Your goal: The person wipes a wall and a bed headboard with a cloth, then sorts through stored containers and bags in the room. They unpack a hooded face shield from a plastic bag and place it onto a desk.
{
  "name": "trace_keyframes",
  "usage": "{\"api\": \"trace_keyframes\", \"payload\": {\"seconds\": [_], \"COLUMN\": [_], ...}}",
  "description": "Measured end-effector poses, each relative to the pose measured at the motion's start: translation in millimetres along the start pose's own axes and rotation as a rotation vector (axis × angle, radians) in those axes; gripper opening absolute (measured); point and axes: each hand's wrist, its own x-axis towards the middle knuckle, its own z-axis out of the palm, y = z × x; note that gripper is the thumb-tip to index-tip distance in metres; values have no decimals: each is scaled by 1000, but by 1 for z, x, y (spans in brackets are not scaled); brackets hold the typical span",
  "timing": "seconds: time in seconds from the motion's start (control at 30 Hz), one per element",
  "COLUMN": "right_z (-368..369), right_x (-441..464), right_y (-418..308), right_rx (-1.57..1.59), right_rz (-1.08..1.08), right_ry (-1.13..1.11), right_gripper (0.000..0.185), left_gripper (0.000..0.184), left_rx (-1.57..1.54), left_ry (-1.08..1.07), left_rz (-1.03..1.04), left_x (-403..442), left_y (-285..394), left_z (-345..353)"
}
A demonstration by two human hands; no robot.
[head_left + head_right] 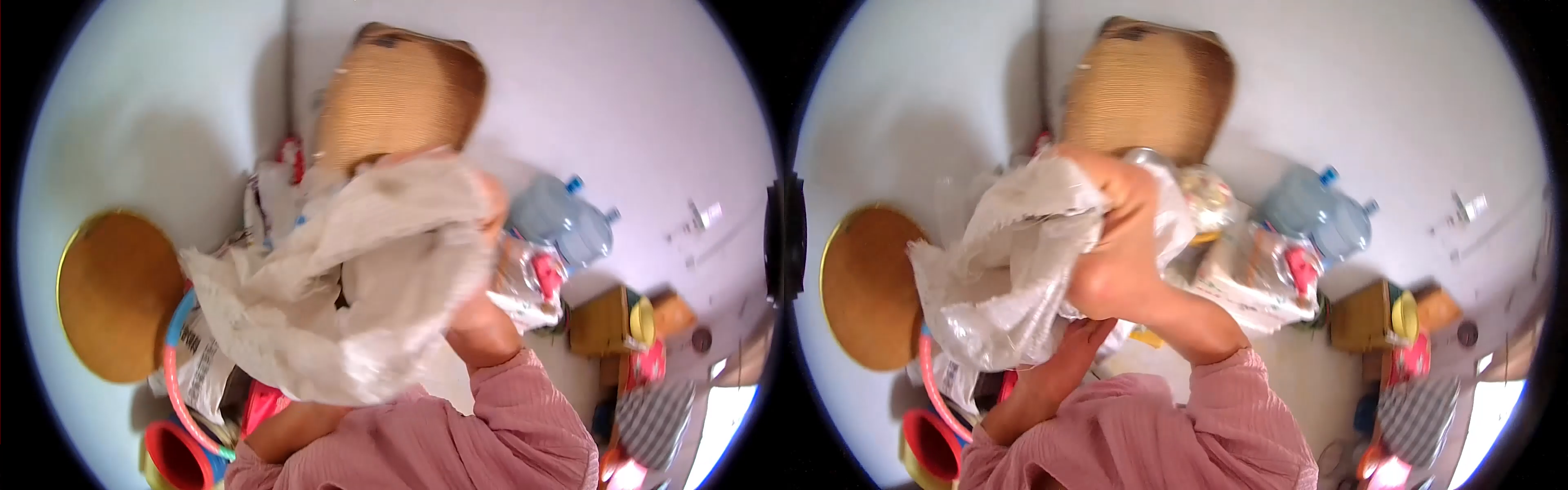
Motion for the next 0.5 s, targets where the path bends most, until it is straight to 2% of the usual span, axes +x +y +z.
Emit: {"api": "trace_keyframes", "payload": {"seconds": [0.03, 0.1, 0.17, 0.27, 0.3, 0.4, 0.5], "right_z": [-16, -51, -92, -150, -170, -219, -286], "right_x": [-13, -45, -89, -153, -177, -244, -328], "right_y": [-13, -43, -66, -110, -124, -158, -170], "right_rx": [-33, -176, -251, -395, -470, -688, -709], "right_rz": [37, 122, 318, 494, 536, 626, 748], "right_ry": [14, 47, 114, 241, 283, 462, 696], "right_gripper": [7, 8, 10, 6, 8, 7, 15], "left_gripper": [53, 51, 51, 56, 60, 64, 60], "left_rx": [8, 584, -93, -128, -180, 191, 352], "left_ry": [42, -110, 236, 295, 405, 499, 664], "left_rz": [-78, -96, -297, -492, -522, -668, -781], "left_x": [-6, -8, -8, -2, -2, 5, 8], "left_y": [-17, -62, -105, -176, -201, -258, -285], "left_z": [-12, -41, -20, -65, -75, -134, -172]}}
